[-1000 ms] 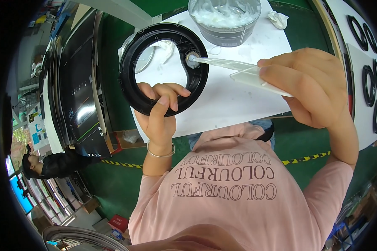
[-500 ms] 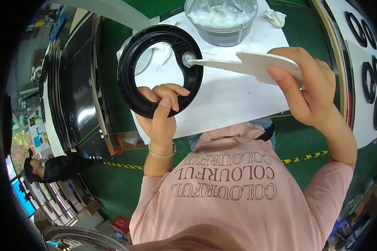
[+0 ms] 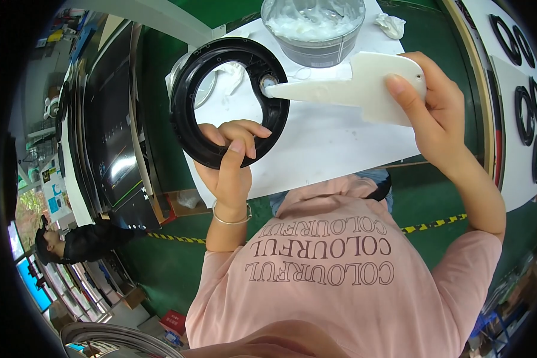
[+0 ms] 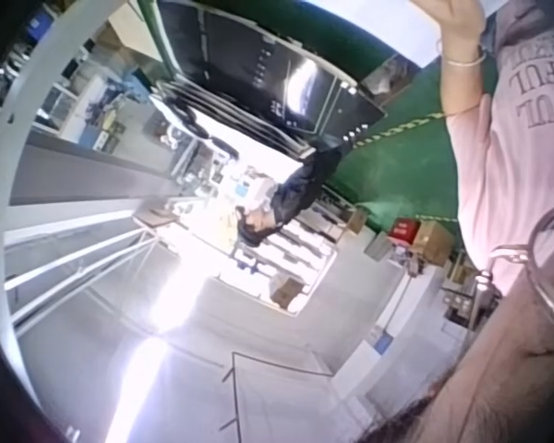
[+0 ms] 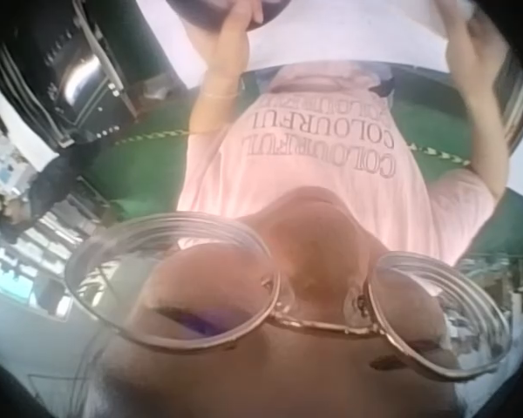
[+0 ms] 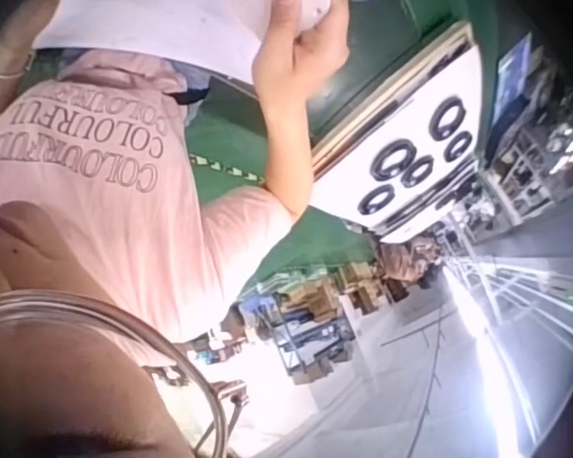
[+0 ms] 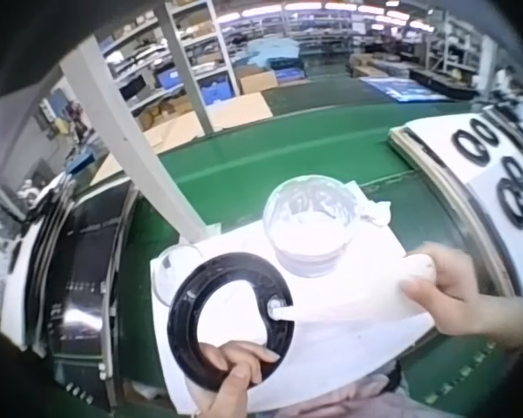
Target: The recorder applies a white sealant to circular black rings using a small spatula at a workbench.
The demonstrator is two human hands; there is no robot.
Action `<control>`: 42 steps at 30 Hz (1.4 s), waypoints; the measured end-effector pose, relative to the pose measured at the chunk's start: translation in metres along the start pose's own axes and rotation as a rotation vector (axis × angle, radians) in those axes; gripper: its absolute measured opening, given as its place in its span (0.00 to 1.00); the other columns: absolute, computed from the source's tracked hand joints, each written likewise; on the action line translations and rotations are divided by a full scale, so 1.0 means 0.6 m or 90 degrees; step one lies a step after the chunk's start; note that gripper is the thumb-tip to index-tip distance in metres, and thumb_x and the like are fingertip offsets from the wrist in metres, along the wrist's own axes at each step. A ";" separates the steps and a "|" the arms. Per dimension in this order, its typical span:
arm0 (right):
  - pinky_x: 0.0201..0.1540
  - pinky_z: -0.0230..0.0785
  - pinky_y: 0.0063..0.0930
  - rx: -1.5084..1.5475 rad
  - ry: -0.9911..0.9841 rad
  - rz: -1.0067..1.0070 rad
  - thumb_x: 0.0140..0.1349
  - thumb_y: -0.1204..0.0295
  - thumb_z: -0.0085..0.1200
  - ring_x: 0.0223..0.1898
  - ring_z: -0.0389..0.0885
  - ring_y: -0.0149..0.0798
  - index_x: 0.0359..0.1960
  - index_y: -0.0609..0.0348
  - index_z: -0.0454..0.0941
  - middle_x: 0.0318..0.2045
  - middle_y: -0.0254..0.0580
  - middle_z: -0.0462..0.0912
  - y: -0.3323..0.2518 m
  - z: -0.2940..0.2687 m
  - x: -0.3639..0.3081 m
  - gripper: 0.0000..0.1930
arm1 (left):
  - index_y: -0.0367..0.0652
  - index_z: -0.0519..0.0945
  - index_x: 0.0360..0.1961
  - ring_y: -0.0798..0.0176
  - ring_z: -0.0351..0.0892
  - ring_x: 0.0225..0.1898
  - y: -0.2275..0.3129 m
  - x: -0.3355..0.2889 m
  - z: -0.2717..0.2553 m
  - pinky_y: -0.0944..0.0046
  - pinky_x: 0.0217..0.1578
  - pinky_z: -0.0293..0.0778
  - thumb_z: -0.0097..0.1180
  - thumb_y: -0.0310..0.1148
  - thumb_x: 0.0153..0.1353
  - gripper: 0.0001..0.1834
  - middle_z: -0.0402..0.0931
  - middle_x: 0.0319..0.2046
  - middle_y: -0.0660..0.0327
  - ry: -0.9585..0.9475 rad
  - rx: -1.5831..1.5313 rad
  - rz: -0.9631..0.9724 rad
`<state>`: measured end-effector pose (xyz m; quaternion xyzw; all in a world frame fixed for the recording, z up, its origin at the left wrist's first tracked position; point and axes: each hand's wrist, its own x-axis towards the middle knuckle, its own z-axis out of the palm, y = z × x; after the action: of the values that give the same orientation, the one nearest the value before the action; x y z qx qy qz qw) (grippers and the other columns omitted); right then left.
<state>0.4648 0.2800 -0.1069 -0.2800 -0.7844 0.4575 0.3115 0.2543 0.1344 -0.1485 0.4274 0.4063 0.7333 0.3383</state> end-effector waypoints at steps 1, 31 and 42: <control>0.32 0.60 0.13 0.071 -0.004 0.070 0.59 0.69 0.44 0.30 0.68 0.22 0.39 0.65 0.67 0.29 0.33 0.72 0.006 0.003 -0.003 0.11 | 0.41 0.56 0.28 0.59 0.71 0.26 -0.001 0.000 -0.001 0.64 0.31 0.66 0.40 0.17 0.51 0.09 0.66 0.18 0.56 0.000 0.006 -0.004; 0.43 0.68 0.33 -0.673 -0.079 -0.491 0.46 0.82 0.47 0.42 0.74 0.48 0.35 0.67 0.73 0.37 0.52 0.76 0.043 -0.094 -0.013 0.12 | 0.45 0.59 0.31 0.53 0.70 0.28 0.010 0.007 -0.021 0.58 0.37 0.63 0.37 0.23 0.50 0.07 0.62 0.16 0.60 0.134 -0.275 -0.145; 0.40 0.66 0.19 0.265 0.155 0.231 0.58 0.66 0.43 0.38 0.74 0.28 0.47 0.68 0.63 0.38 0.43 0.74 0.007 -0.012 0.001 0.19 | 0.43 0.56 0.27 0.52 0.72 0.26 0.017 0.008 0.004 0.58 0.36 0.65 0.40 0.21 0.48 0.08 0.65 0.14 0.56 0.088 -0.183 -0.114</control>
<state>0.4705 0.2860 -0.1075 -0.3988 -0.5677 0.6196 0.3671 0.2527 0.1349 -0.1370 0.2856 0.3562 0.7785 0.4308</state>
